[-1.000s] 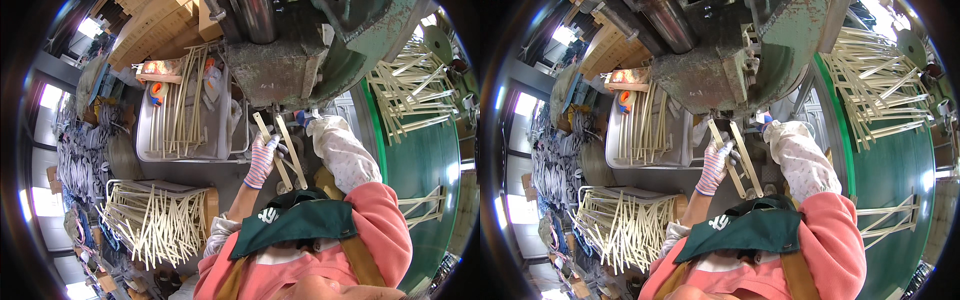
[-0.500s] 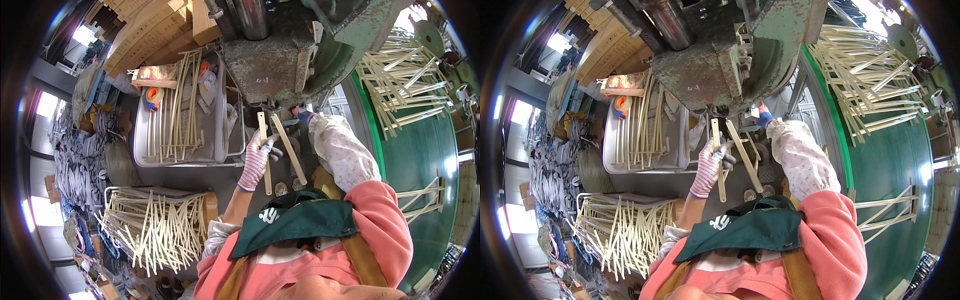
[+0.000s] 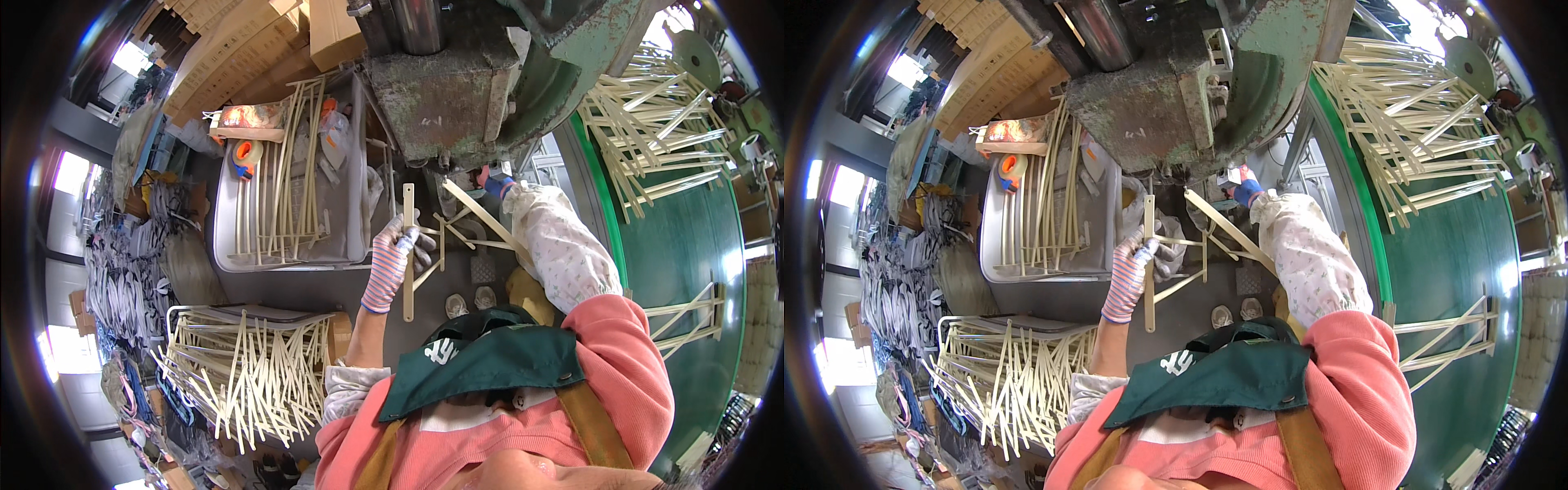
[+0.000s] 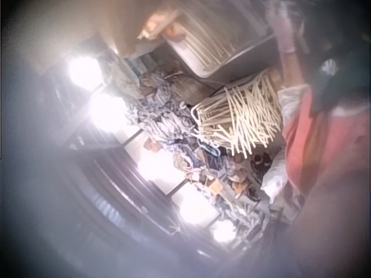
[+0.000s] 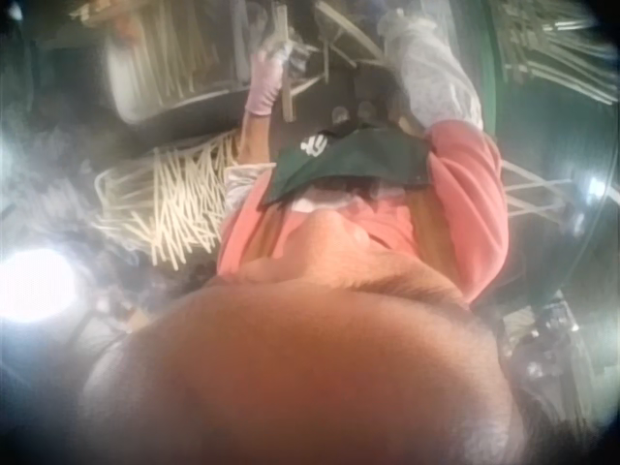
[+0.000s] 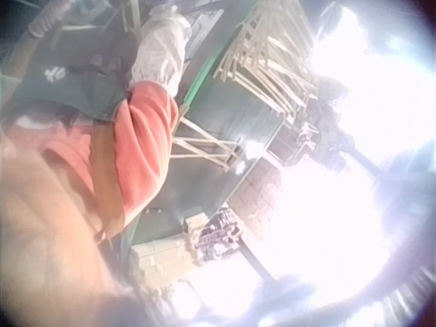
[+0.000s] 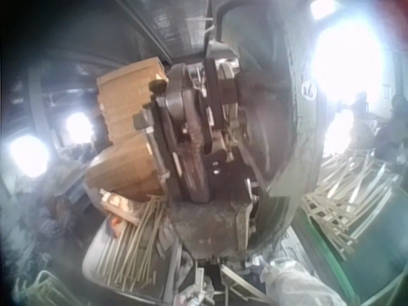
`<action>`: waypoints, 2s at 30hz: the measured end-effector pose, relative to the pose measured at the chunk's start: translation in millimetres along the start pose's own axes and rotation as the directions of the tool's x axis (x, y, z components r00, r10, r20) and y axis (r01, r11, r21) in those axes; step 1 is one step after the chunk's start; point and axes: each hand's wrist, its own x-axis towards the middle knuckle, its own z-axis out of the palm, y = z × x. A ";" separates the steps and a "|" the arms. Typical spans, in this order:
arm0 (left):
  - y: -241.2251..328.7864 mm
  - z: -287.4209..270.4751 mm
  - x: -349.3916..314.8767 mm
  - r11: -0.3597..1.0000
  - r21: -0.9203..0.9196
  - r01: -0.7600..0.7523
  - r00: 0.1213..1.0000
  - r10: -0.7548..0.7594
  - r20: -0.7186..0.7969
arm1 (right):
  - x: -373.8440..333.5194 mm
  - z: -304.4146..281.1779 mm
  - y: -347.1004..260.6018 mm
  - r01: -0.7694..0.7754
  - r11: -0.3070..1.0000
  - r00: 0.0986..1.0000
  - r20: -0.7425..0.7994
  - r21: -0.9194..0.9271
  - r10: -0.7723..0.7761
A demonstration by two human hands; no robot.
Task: The person assembles small wooden frames by joining two sticks with a crossbar using a press machine. They pick sticks from a green table, position them under the press, and place the finished frames back on the table.
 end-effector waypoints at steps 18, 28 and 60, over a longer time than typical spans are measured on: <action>7.0 25.1 0.5 0.995 0.094 -0.025 0.999 0.020 0.050 | -178.5 146.7 37.7 0.548 -0.113 0.835 0.550 -0.829 0.018; 22.1 36.9 9.1 0.996 0.069 -0.047 0.995 0.041 0.089 | -276.5 190.5 52.4 0.557 -0.751 0.756 0.591 -0.355 0.281; 2.3 -19.9 0.5 0.991 0.080 0.105 0.981 -0.117 0.157 | -349.0 169.5 52.1 0.045 -0.093 0.997 0.051 -0.995 -0.064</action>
